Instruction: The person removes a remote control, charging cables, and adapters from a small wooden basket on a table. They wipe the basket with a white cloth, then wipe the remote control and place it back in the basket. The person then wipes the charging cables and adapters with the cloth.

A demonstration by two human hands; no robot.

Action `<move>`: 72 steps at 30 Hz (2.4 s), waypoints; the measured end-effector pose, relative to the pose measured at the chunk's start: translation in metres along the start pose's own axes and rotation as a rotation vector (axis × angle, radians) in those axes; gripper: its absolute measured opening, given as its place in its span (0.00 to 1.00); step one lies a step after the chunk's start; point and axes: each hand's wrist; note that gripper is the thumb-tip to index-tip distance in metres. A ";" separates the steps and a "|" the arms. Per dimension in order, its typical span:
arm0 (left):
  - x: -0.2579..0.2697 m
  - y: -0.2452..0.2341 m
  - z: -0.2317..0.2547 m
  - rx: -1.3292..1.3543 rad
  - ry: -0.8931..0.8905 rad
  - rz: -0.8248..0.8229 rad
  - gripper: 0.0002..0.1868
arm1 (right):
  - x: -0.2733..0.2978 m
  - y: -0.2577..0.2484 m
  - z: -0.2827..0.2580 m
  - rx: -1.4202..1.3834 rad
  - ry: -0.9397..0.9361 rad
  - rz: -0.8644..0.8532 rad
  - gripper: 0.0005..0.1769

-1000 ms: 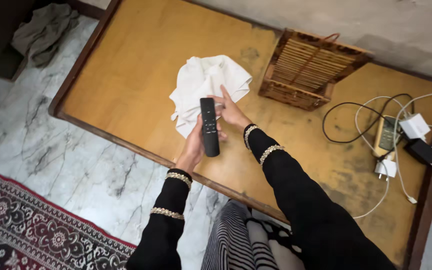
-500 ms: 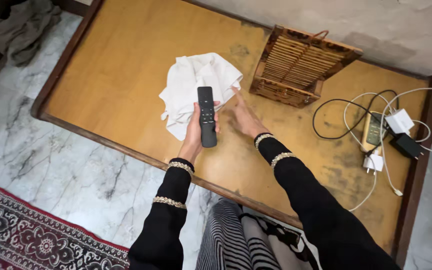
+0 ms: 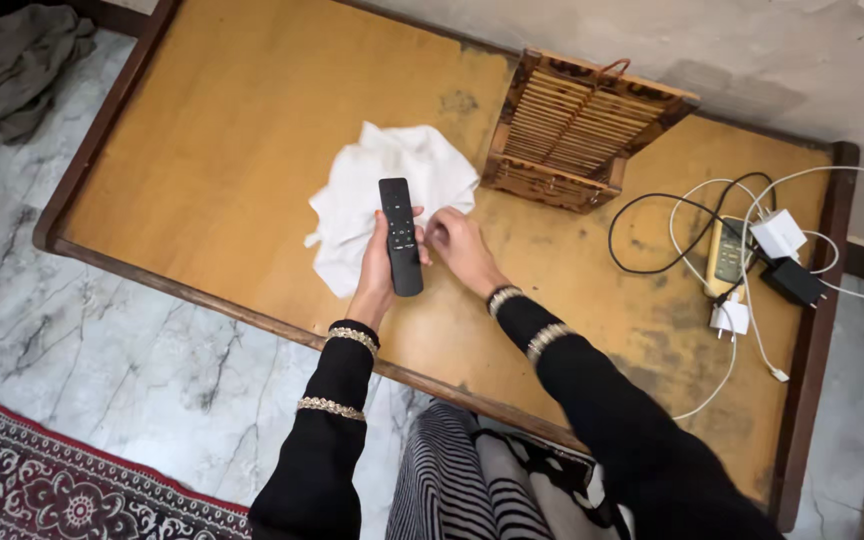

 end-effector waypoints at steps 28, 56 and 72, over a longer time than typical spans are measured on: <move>-0.038 0.206 -0.053 0.304 -0.160 -0.404 0.32 | 0.144 -0.173 -0.109 0.389 0.057 0.438 0.18; -0.056 0.194 -0.075 0.354 -0.369 -0.525 0.32 | 0.179 -0.153 -0.077 0.622 -0.071 0.159 0.27; -0.060 0.169 -0.099 0.201 -0.383 -0.357 0.29 | 0.159 -0.135 -0.058 0.784 0.144 0.295 0.32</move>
Point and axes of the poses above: each hand's wrist, its own x-axis away from the middle knuckle, its own y-axis out of the palm, z = x × y, and after that the axes turned 13 degrees about -z, right-handed
